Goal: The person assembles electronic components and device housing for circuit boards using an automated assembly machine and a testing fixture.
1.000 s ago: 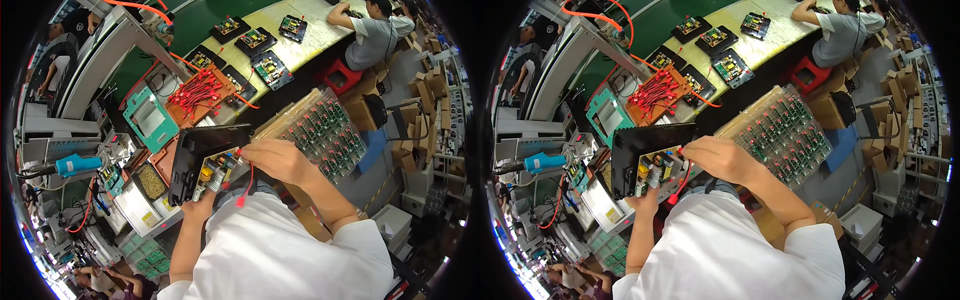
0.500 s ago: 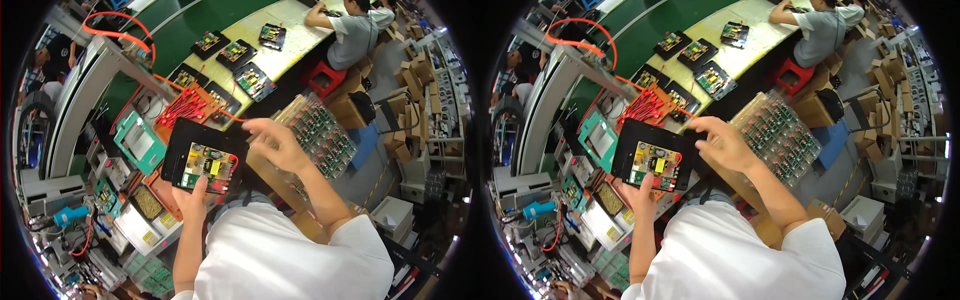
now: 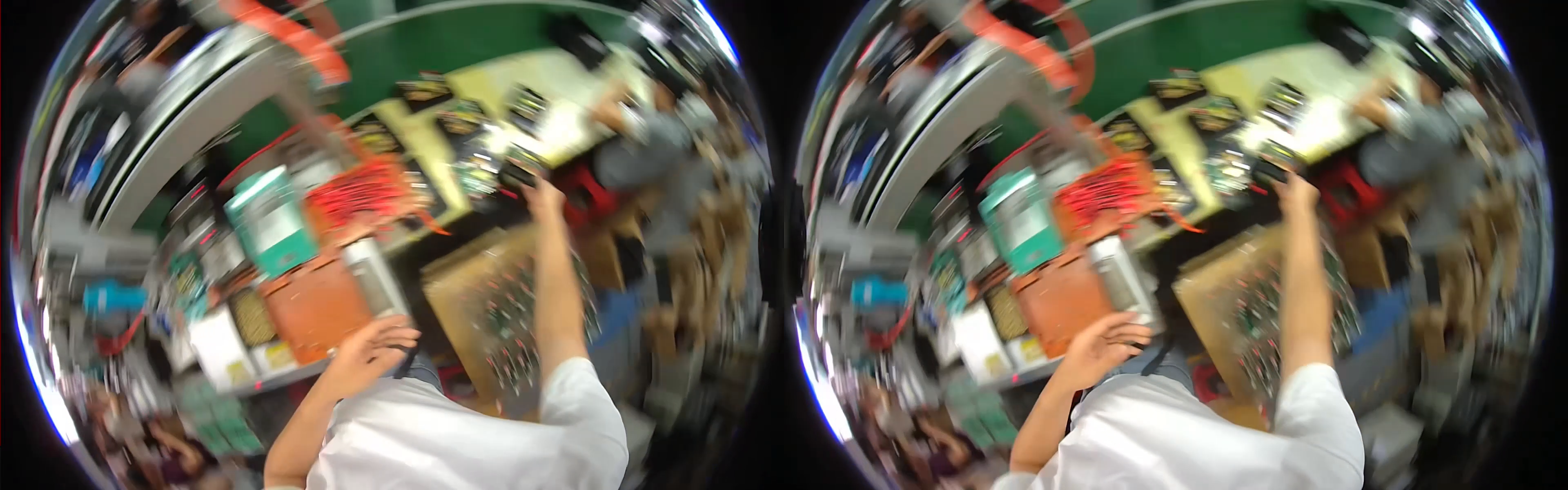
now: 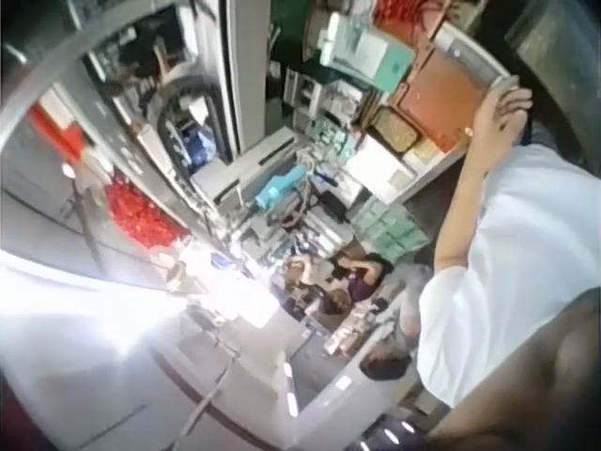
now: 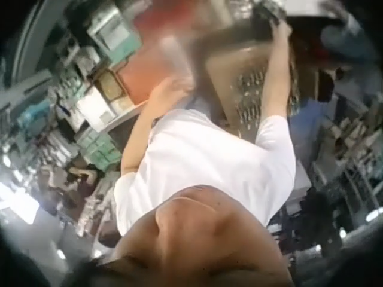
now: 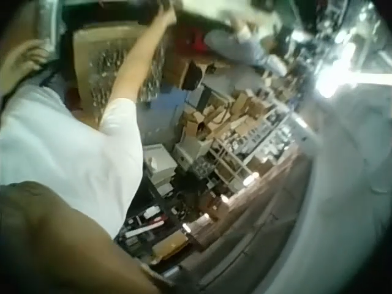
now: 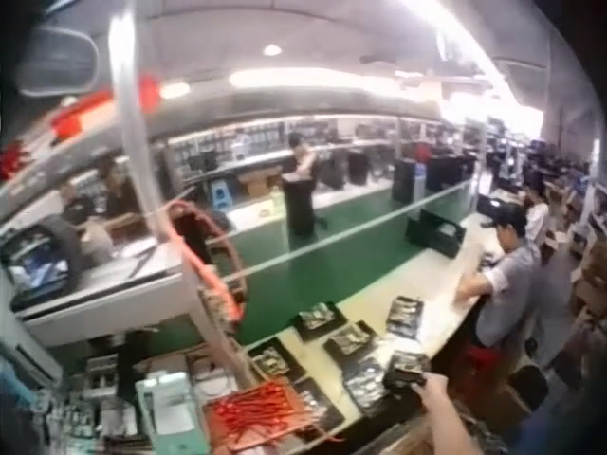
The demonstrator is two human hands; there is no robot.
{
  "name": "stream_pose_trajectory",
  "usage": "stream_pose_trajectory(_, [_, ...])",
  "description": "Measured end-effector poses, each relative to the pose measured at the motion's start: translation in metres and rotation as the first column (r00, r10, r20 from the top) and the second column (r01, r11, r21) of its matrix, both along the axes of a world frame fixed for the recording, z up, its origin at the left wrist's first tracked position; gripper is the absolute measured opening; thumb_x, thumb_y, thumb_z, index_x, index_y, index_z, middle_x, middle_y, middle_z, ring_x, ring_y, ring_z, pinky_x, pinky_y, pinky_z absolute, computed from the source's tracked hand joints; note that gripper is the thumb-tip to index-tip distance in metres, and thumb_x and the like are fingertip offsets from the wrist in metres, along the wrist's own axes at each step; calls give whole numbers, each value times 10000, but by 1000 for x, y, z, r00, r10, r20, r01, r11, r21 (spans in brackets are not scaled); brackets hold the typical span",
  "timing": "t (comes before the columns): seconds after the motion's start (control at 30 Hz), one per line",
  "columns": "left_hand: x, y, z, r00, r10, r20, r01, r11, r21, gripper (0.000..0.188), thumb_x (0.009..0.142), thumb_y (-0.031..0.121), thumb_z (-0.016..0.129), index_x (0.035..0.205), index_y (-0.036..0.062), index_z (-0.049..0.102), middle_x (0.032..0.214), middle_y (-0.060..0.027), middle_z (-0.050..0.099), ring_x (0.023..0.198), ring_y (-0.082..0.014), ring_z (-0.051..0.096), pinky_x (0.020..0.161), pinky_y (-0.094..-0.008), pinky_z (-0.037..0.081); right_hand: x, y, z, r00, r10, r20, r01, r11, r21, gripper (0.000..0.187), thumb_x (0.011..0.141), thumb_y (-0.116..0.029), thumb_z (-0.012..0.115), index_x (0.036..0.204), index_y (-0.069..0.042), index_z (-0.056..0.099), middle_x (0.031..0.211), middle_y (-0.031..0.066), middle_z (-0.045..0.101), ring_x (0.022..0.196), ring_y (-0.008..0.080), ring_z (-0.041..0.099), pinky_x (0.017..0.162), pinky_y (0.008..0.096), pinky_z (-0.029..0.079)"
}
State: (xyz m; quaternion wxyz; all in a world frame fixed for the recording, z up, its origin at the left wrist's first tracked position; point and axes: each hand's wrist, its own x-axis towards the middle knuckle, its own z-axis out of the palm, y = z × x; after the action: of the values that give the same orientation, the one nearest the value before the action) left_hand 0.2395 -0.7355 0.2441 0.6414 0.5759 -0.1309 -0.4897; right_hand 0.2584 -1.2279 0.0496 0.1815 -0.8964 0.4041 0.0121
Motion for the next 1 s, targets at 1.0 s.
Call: stream_pose_trajectory(1.0, [147,465,-149,261,-301,917,-935,-315,162,610,811,177,746,1349,26,502,1398,-186,516,1316,-360,460,1077,-453,386,-120,-95,106,365,-654,662,231,753,616,218,972,-280,586,1015,-98,700,723,-52,487,559,60,405,487,256,331])
